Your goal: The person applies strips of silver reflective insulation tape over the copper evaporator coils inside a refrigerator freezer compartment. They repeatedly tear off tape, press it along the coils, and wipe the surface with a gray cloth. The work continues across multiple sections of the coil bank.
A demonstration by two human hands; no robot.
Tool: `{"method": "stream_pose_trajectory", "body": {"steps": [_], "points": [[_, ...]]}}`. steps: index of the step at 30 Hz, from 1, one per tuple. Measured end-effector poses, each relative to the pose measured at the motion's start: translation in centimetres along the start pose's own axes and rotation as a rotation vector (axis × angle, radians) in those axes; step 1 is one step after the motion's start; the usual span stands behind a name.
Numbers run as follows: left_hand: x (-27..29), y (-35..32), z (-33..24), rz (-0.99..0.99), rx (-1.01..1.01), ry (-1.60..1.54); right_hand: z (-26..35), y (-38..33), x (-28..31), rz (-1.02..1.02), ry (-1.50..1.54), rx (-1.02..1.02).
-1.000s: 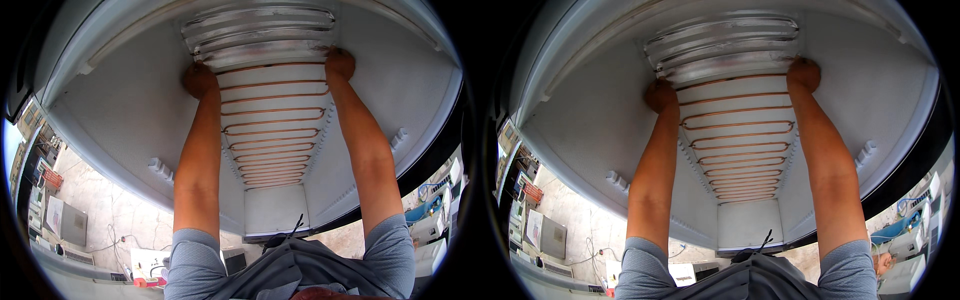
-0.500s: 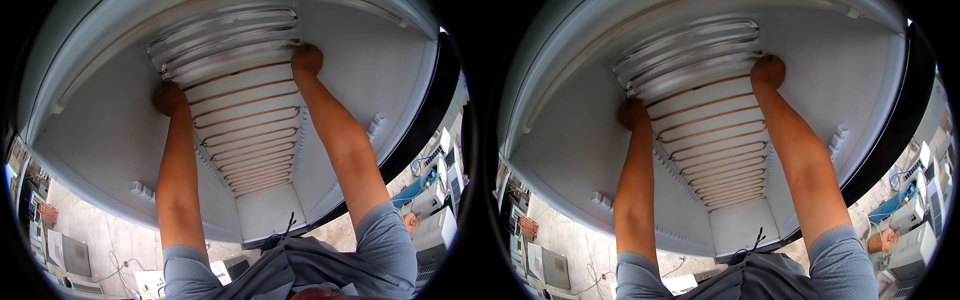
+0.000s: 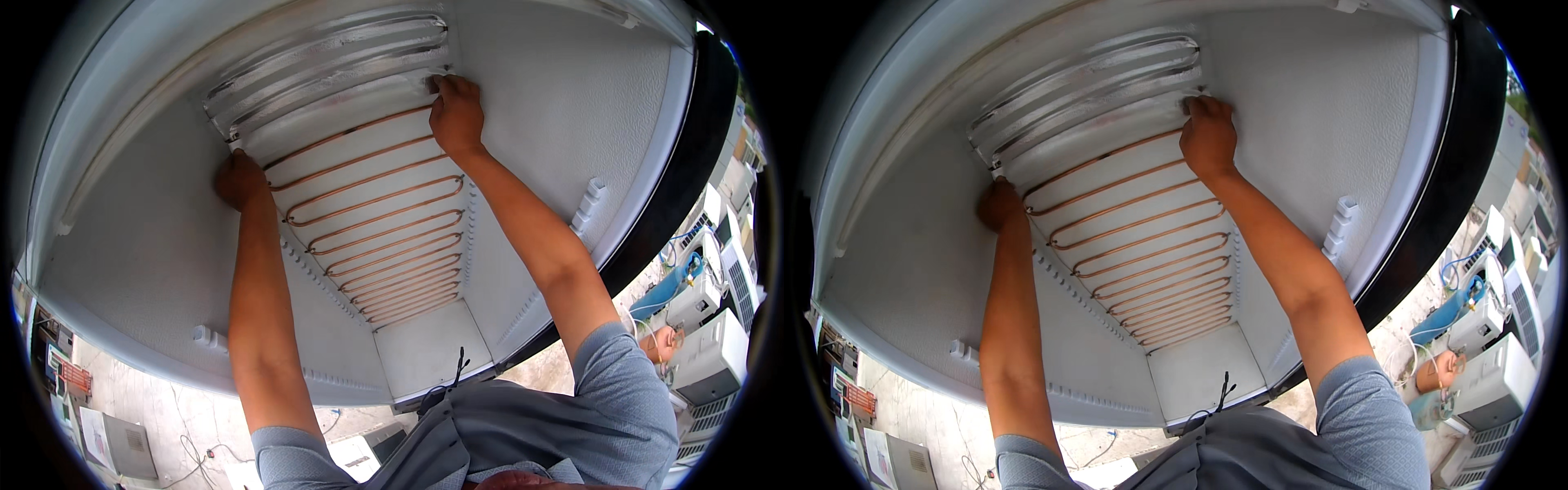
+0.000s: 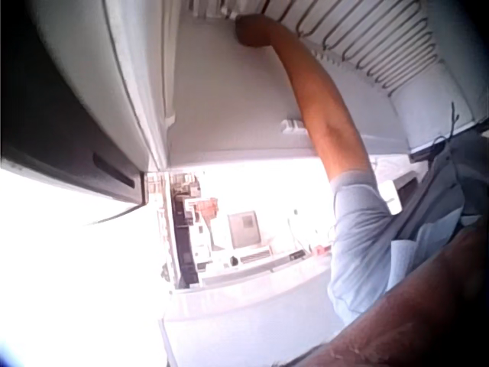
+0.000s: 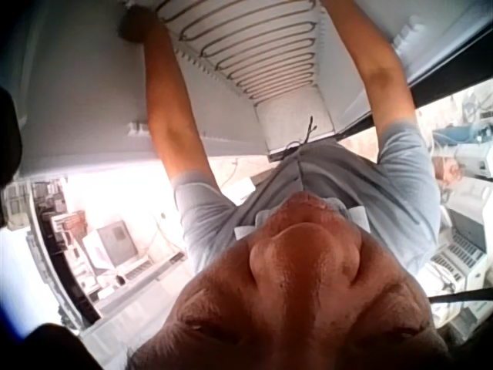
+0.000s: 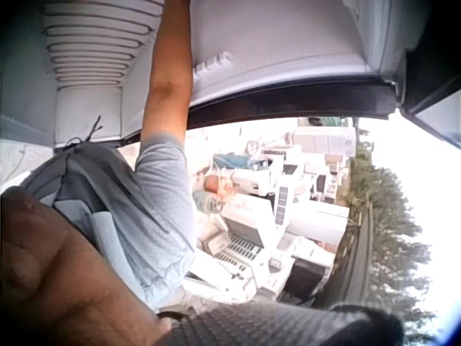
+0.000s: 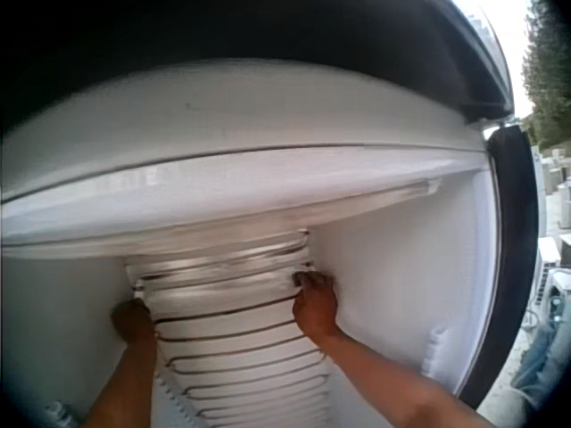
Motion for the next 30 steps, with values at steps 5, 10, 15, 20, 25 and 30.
{"method": "stream_pose_trajectory", "body": {"steps": [5, 10, 15, 20, 25, 30], "points": [[0.3, 0.3, 0.3, -0.009, 0.009, 0.024, 1.4, 0.7, 0.1, 0.117, -0.157, 0.012], [0.0, -1.0, -0.6, 0.049, 0.118, -0.132, 2.4, 0.6, 0.1, 0.108, -0.203, 0.108], [0.6, -0.7, -0.5, 0.045, 0.108, -0.085, 2.8, 0.6, -0.2, 0.061, -0.166, 0.165], [0.7, -3.4, -1.2, -0.218, -0.053, -0.047, 3.0, 0.8, -0.8, 0.072, -0.157, 0.177], [-3.4, -12.7, -12.9, 0.121, -0.754, 0.213, 4.6, 1.6, -0.4, 0.138, -0.08, 0.26], [-11.2, -10.9, -17.2, 0.321, -1.074, 0.342, 6.3, 2.5, -0.2, 0.148, -0.012, 0.337]]}}
Point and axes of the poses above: each hand's wrist, its own y-axis towards the middle knuckle, its own x-axis out of the back of the hand, z = x × y, the point moved 6 cm from there along y, towards the middle knuckle, and after that the axes turned 13 degrees about z, right-handed, at the moved point
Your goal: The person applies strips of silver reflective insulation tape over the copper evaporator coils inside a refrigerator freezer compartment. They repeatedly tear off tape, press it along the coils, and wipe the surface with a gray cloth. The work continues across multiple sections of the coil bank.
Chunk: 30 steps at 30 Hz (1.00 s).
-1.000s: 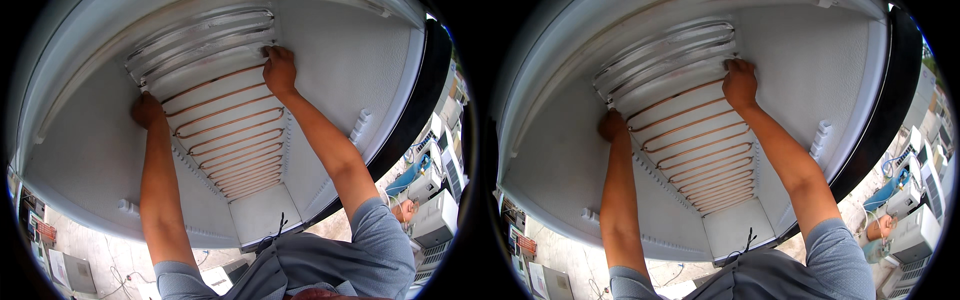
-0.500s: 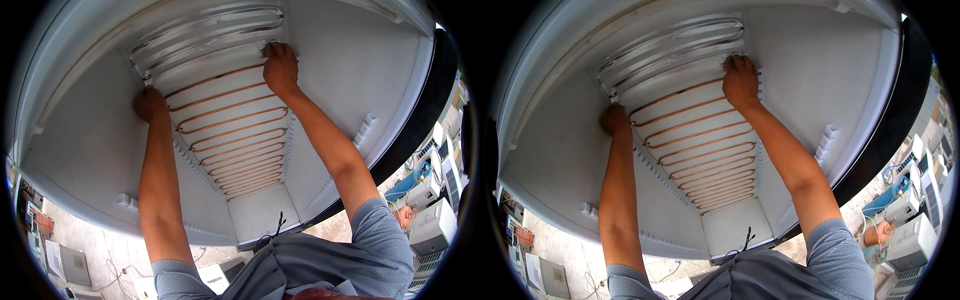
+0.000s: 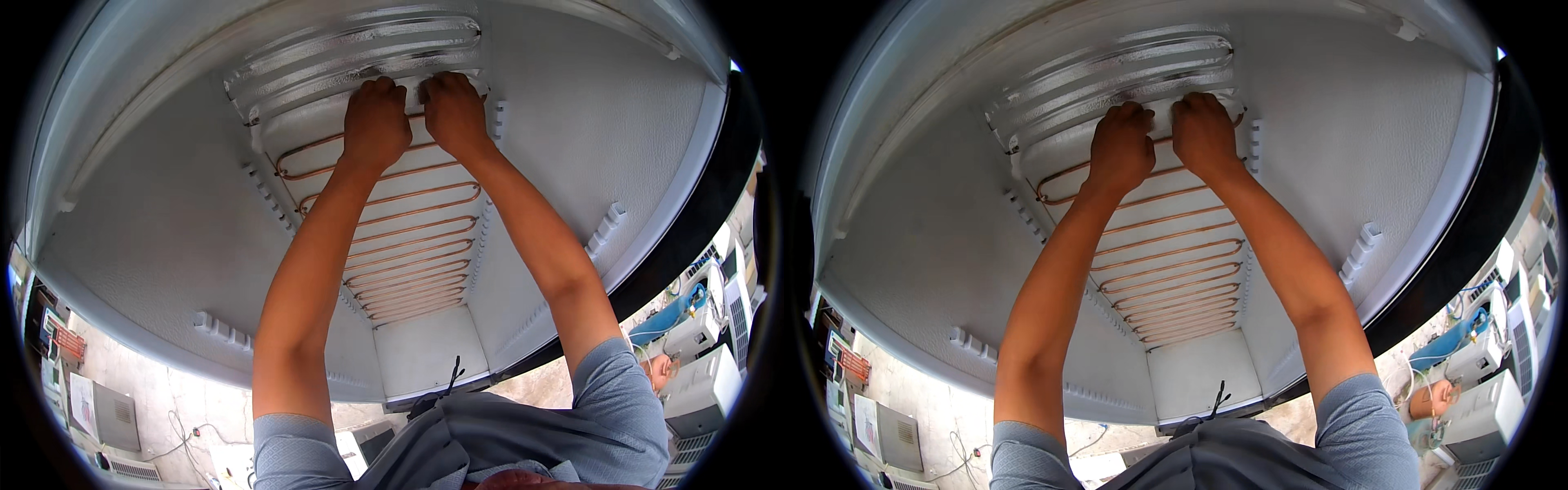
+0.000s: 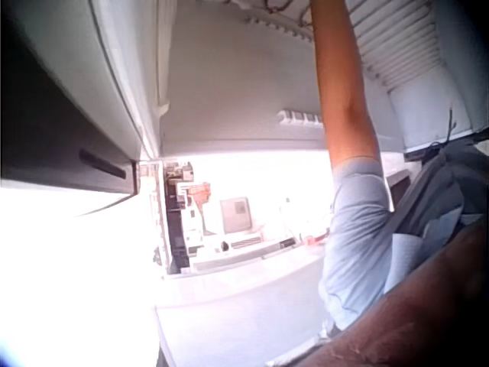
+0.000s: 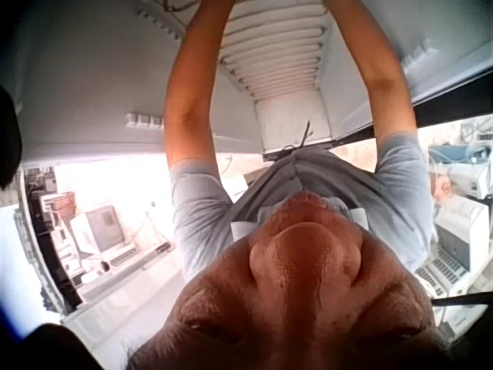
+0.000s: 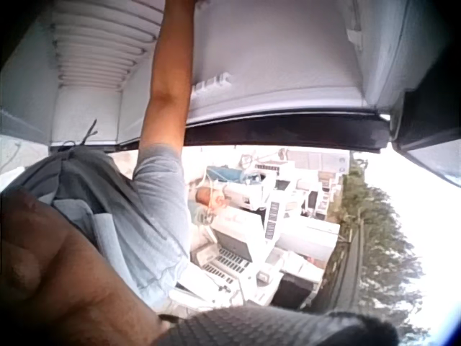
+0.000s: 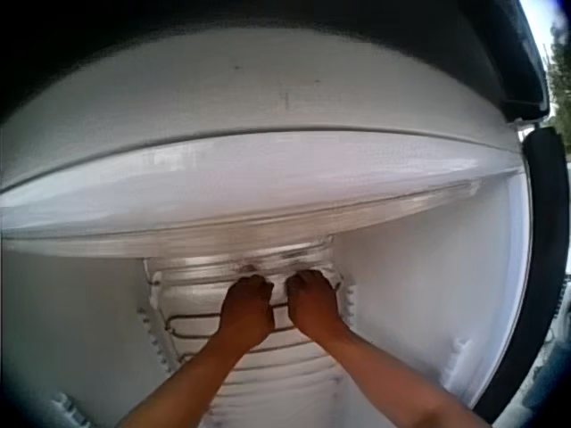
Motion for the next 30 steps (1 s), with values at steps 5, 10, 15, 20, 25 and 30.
{"method": "stream_pose_trajectory", "body": {"steps": [5, 10, 15, 20, 25, 30], "points": [[-1.7, 1.8, 1.0, 0.047, 0.016, -0.034, 0.3, 0.5, -1.2, 0.146, 0.103, -0.007], [-2.1, 1.3, 2.3, 0.052, 0.016, -0.071, 1.0, 0.8, -1.8, 0.077, 0.143, 0.049], [-1.2, -0.3, 4.0, -0.052, 0.009, -0.059, -0.4, 1.5, -2.1, 0.114, 0.077, -0.008], [-0.2, -1.9, 6.1, -0.133, -0.005, -0.037, -2.3, 1.3, -1.6, 0.117, 0.07, -0.048], [0.7, -3.2, 7.4, -0.095, 0.058, -0.023, -4.9, 0.3, -0.8, 0.093, 0.023, -0.126], [1.9, -4.8, 9.2, -0.109, 0.103, 0.015, -7.0, -0.1, -0.4, 0.135, -0.001, -0.21]]}}
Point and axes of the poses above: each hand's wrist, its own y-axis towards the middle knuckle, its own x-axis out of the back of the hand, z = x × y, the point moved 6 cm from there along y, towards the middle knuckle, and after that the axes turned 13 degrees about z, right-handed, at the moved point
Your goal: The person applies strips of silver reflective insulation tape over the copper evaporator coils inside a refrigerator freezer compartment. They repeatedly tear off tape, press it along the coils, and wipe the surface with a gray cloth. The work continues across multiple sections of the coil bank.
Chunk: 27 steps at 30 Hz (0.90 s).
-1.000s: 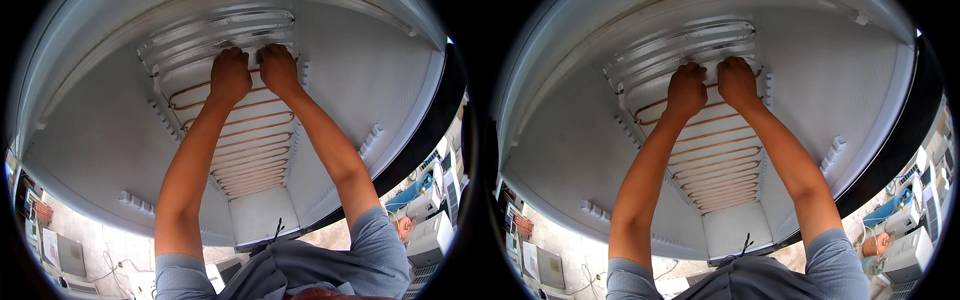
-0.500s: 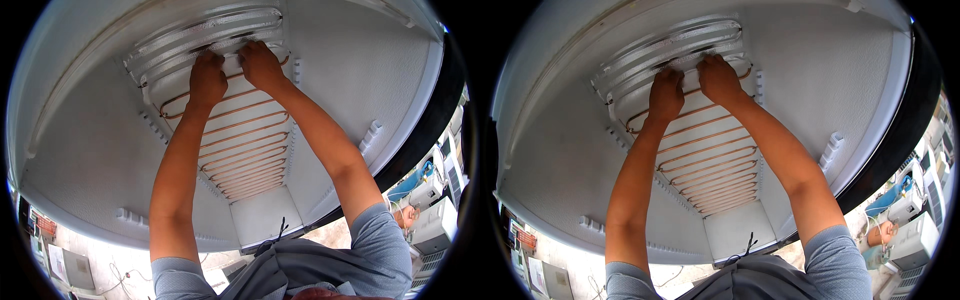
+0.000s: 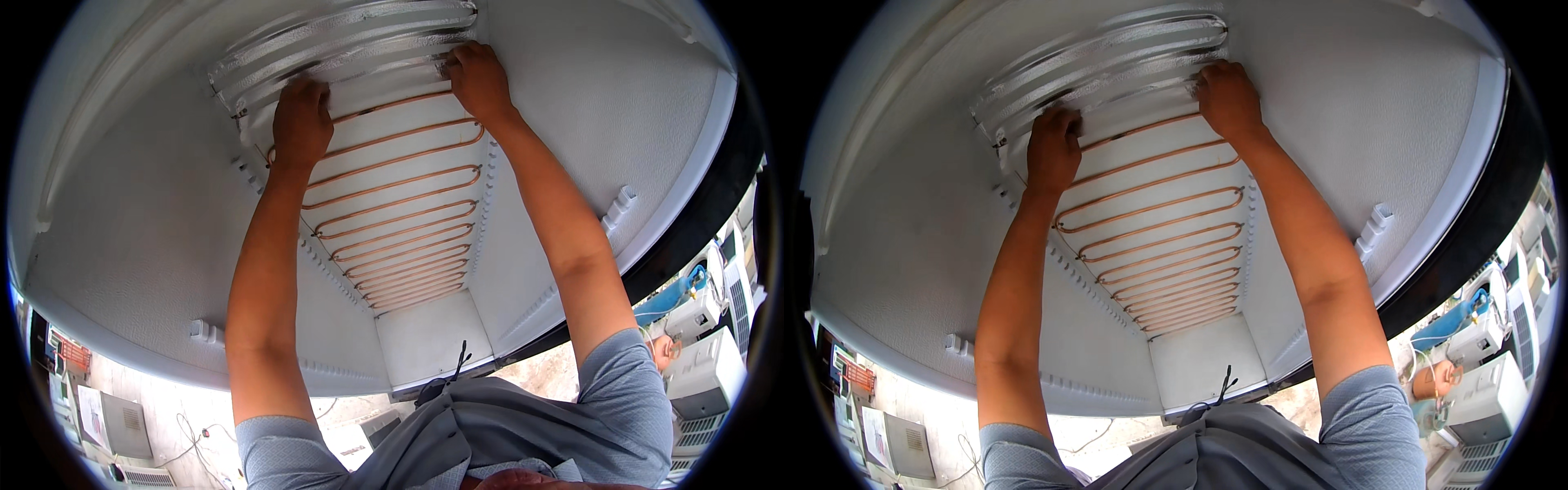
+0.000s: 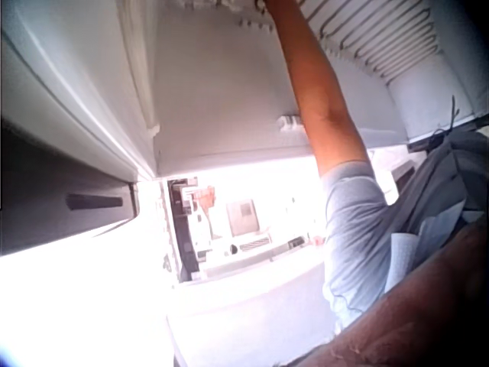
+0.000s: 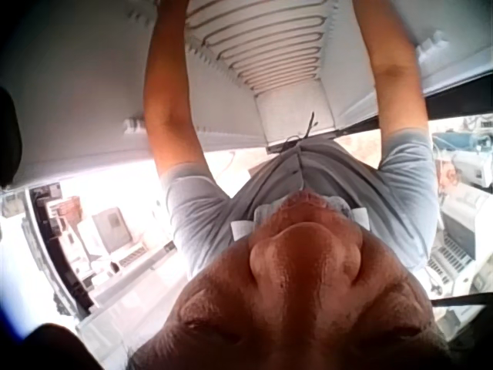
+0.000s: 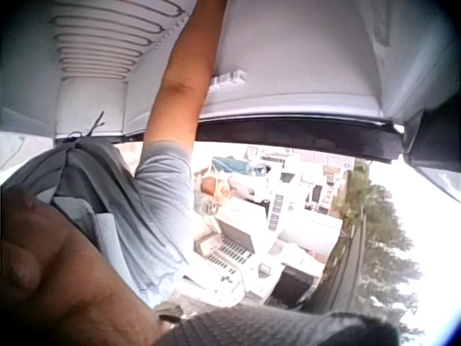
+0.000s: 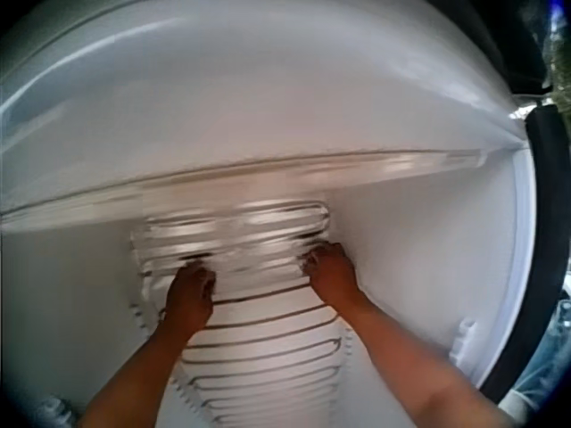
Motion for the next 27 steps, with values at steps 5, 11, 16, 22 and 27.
{"method": "stream_pose_trajectory", "body": {"steps": [5, 11, 16, 22, 27], "points": [[0.8, -1.3, 2.0, -0.04, 0.043, 0.093, 0.0, 0.2, -0.1, 0.015, -0.057, -0.031], [1.5, -2.8, 3.7, -0.055, 0.124, 0.168, 2.2, 0.5, -0.7, 0.025, -0.115, 0.043], [2.4, -3.1, 5.7, 0.03, 0.183, 0.294, 6.7, 1.2, -2.1, 0.022, -0.084, 0.154], [3.9, -3.8, 6.1, 0.026, 0.219, 0.365, 14.8, 2.3, -4.9, 0.006, -0.008, 0.312], [4.5, -4.7, 7.9, 0.031, 0.242, 0.406, 22.6, 3.2, -7.3, -0.035, 0.019, 0.431]]}}
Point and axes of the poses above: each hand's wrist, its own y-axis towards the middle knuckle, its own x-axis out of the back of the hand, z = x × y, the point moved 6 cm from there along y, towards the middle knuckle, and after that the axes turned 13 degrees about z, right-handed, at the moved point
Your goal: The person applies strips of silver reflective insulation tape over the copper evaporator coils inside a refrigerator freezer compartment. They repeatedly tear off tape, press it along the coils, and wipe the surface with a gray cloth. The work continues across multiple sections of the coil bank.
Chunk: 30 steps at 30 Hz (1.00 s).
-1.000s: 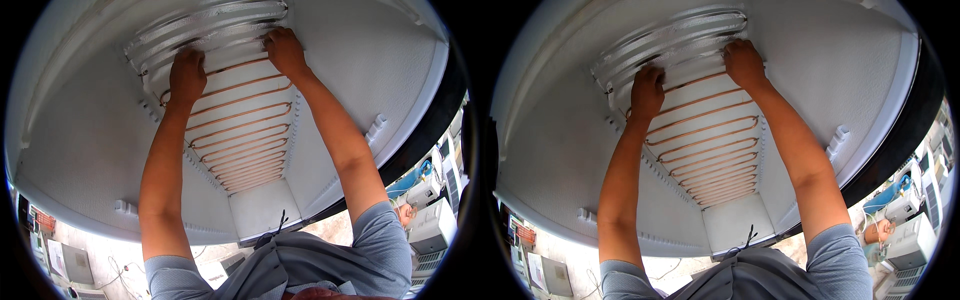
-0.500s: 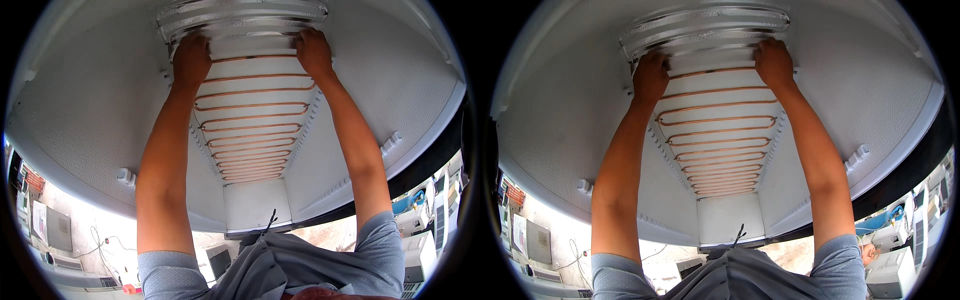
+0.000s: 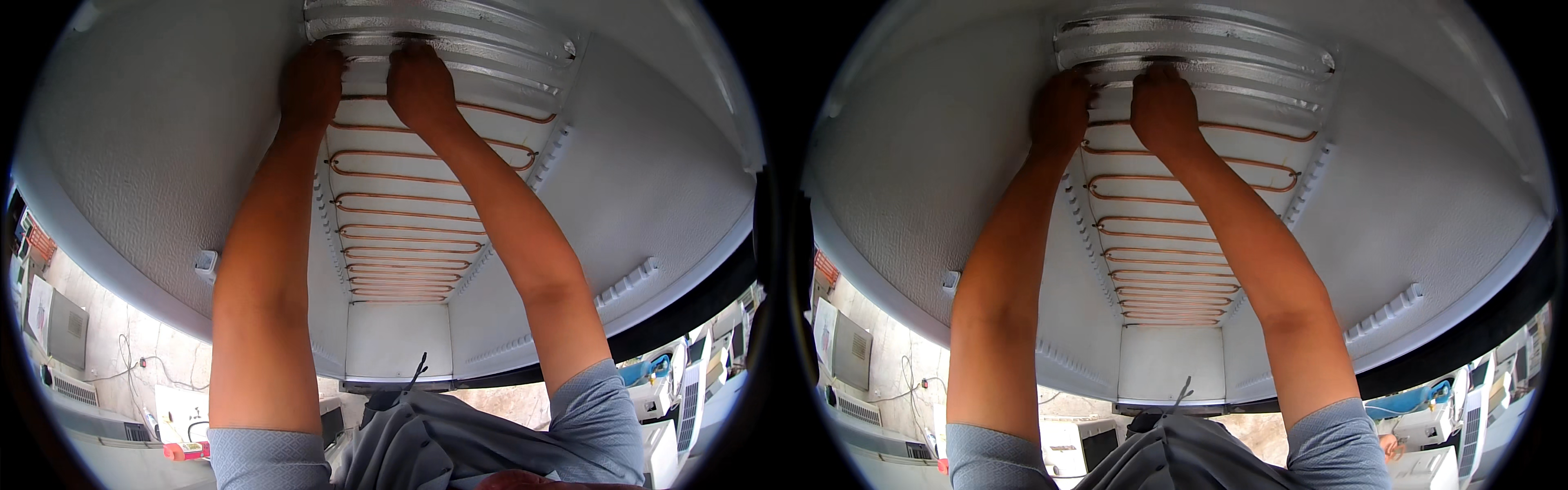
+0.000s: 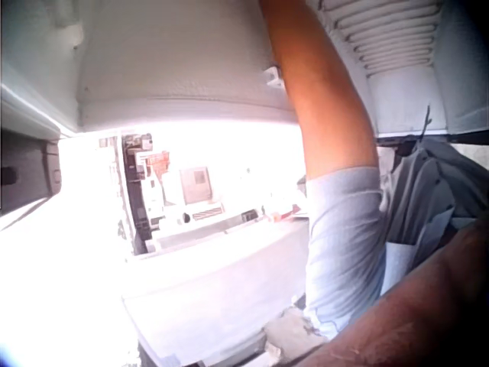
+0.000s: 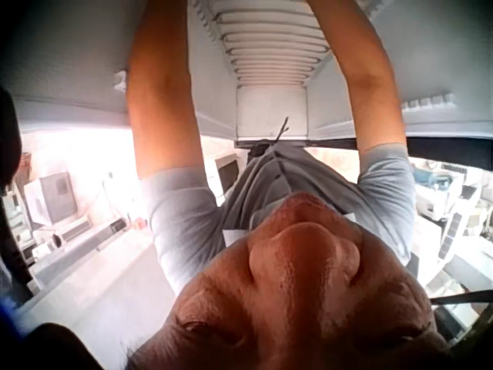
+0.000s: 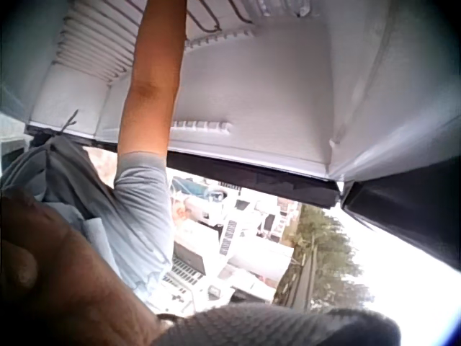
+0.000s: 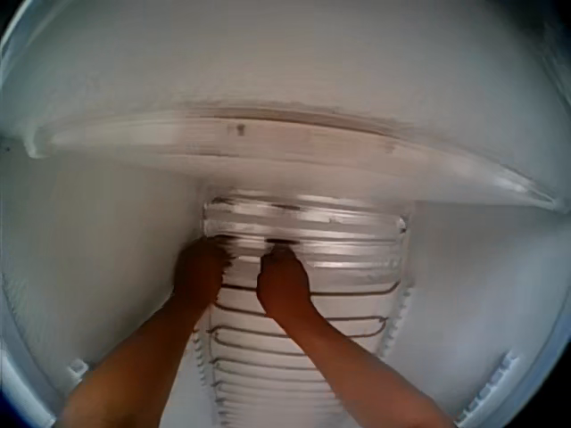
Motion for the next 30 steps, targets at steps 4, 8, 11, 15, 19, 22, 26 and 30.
{"method": "stream_pose_trajectory", "body": {"steps": [4, 8, 11, 15, 19, 22, 26, 30], "points": [[-0.2, 0.6, -0.5, 0.063, 0.082, -0.01, 3.9, 2.2, -1.6, 0.035, 0.079, 0.017], [0.0, 0.0, 0.3, 0.003, 0.074, -0.023, 4.9, 2.9, -0.8, 0.159, 0.113, -0.098], [-0.5, 0.4, -0.2, 0.027, 0.079, 0.047, 0.9, 1.0, -0.1, 0.051, 0.074, -0.123], [0.1, 0.2, -0.2, 0.051, 0.064, 0.06, -5.4, -2.9, 2.9, 0.05, 0.07, -0.185], [0.5, 0.5, -0.4, 0.061, 0.026, 0.078, -13.1, -7.0, 5.7, 0.135, 0.036, -0.328], [0.8, 0.3, -1.0, 0.071, 0.014, 0.081, -18.2, -9.9, 7.6, 0.133, -0.055, -0.43], [0.4, 0.5, -0.7, 0.064, -0.007, 0.111, -21.0, -11.4, 8.5, 0.133, -0.084, -0.538], [-0.6, 0.5, 0.0, 0.073, 0.016, 0.117, -21.5, -12.1, 8.7, 0.061, -0.136, -0.478]]}}
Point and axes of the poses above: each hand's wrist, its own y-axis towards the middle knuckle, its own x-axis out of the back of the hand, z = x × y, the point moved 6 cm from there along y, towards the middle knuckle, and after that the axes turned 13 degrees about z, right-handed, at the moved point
